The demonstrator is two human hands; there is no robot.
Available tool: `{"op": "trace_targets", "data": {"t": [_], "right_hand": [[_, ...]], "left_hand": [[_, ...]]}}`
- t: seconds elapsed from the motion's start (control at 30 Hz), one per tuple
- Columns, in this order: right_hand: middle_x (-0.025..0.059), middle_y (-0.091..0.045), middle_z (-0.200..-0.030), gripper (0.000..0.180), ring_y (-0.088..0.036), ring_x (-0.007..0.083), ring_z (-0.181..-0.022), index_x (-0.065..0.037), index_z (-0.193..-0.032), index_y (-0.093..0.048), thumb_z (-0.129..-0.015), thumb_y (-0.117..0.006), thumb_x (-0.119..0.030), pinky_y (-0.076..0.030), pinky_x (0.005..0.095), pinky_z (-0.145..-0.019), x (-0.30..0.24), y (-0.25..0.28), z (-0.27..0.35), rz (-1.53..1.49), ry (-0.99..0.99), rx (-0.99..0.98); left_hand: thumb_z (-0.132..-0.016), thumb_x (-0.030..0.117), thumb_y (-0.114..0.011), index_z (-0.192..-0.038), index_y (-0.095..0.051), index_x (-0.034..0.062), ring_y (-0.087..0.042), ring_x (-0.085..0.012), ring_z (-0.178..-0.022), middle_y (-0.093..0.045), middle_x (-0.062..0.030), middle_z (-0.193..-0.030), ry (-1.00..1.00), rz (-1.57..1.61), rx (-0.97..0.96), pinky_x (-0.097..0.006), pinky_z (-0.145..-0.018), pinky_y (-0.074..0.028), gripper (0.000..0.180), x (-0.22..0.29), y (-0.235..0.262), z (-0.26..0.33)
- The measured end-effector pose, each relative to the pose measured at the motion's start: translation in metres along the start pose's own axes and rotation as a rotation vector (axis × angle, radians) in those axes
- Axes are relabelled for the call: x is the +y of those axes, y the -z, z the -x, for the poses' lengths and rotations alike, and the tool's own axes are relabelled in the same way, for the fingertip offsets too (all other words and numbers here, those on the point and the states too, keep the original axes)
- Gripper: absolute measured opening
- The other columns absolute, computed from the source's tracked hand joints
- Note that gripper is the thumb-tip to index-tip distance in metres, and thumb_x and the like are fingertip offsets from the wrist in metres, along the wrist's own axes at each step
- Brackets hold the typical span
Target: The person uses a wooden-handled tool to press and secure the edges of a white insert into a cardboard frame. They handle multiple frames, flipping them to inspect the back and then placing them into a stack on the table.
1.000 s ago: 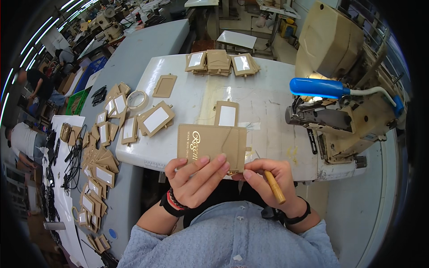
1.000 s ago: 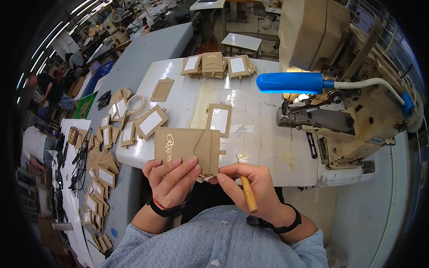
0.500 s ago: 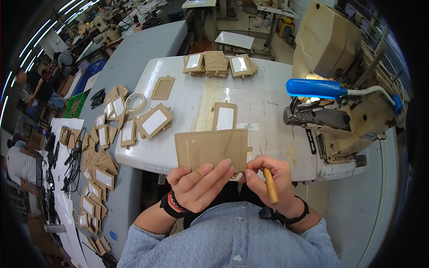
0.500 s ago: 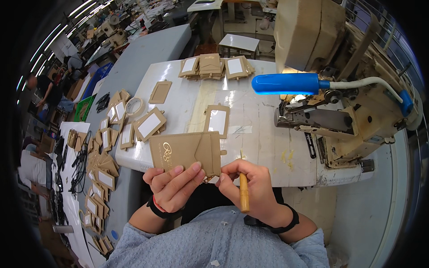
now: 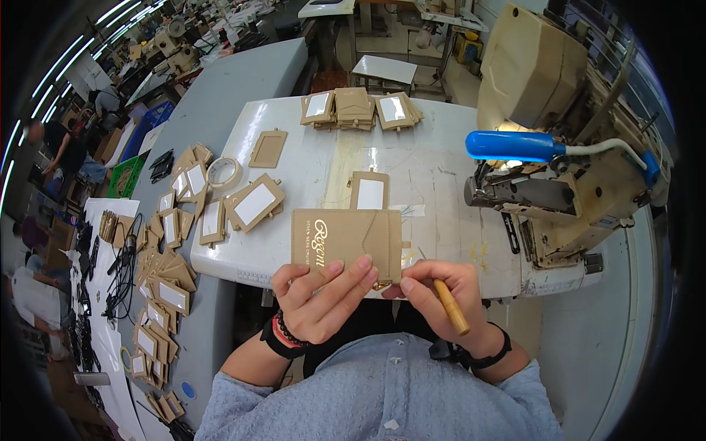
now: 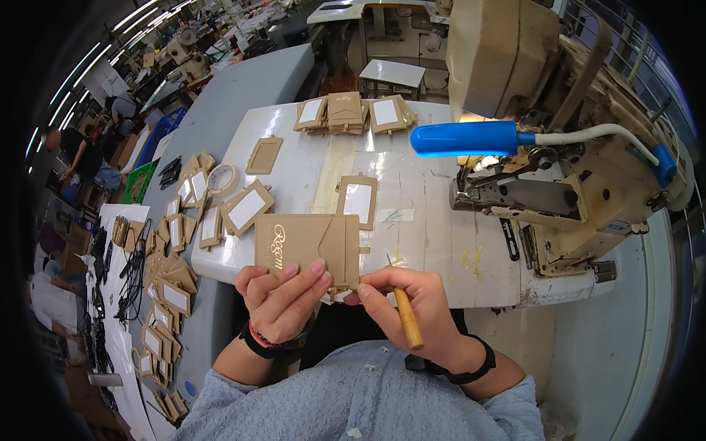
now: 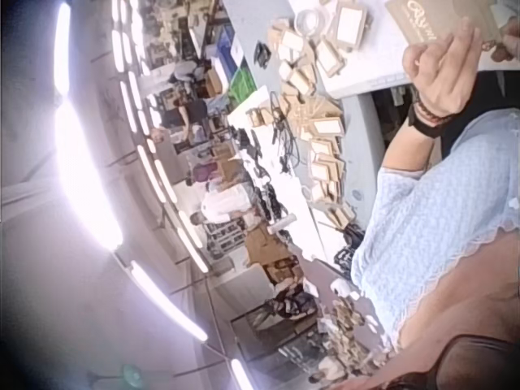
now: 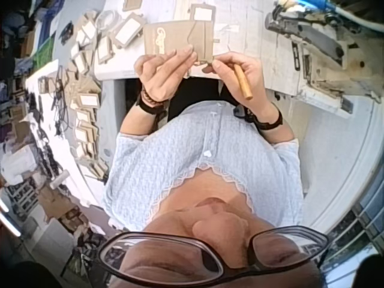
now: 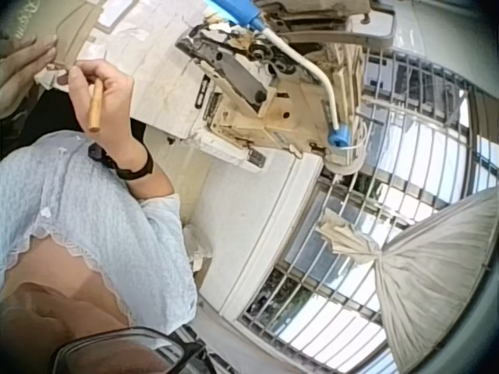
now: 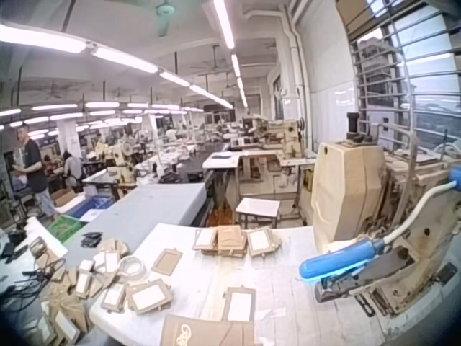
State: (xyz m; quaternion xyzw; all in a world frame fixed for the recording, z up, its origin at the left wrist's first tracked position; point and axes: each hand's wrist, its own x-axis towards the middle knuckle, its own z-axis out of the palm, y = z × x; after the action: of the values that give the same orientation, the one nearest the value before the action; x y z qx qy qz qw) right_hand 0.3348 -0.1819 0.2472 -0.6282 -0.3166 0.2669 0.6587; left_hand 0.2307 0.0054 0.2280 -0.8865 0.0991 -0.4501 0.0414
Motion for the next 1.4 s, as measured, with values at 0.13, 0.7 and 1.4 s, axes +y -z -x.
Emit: {"op": "trace_targets", "data": {"t": [0.13, 0.7, 1.4], "right_hand": [[0.0155, -0.070, -0.086, 0.013, -0.069, 0.0172, -0.082, 0.009, -0.092, -0.063, -0.090, -0.055, -0.001, -0.056, 0.0262, -0.074, 0.000, -0.001, 0.001, 0.041, -0.005, 0.013], [0.0100, -0.069, -0.075, 0.016, -0.065, 0.0112, -0.071, 0.005, -0.086, -0.064, -0.090, -0.062, -0.010, -0.052, 0.0226, -0.066, 0.009, -0.002, -0.004, -0.018, -0.097, 0.049], [0.0121, -0.067, -0.072, 0.029, -0.067, 0.0169, -0.072, 0.007, -0.083, -0.063, -0.095, -0.054, -0.018, -0.051, 0.0265, -0.069, 0.036, 0.066, 0.051, 0.176, -0.186, 0.390]], "left_hand": [[-0.079, 0.023, -0.065, -0.097, -0.075, 0.0204, -0.050, -0.0096, -0.103, -0.068, 0.0081, -0.112, -0.023, -0.034, -0.009, -0.028, -0.091, -0.033, 0.021, 0.000, 0.003, 0.000], [-0.079, 0.017, -0.064, -0.100, -0.074, 0.0184, -0.052, -0.0122, -0.103, -0.068, 0.0061, -0.111, 0.009, 0.043, 0.002, -0.032, -0.093, -0.035, 0.024, 0.000, -0.007, 0.007], [-0.096, 0.013, -0.051, -0.121, -0.040, -0.0060, -0.068, -0.0265, -0.086, -0.062, -0.0169, -0.103, 1.440, 1.739, -0.059, -0.034, -0.076, -0.059, 0.033, -0.094, -0.306, -0.111]]}}
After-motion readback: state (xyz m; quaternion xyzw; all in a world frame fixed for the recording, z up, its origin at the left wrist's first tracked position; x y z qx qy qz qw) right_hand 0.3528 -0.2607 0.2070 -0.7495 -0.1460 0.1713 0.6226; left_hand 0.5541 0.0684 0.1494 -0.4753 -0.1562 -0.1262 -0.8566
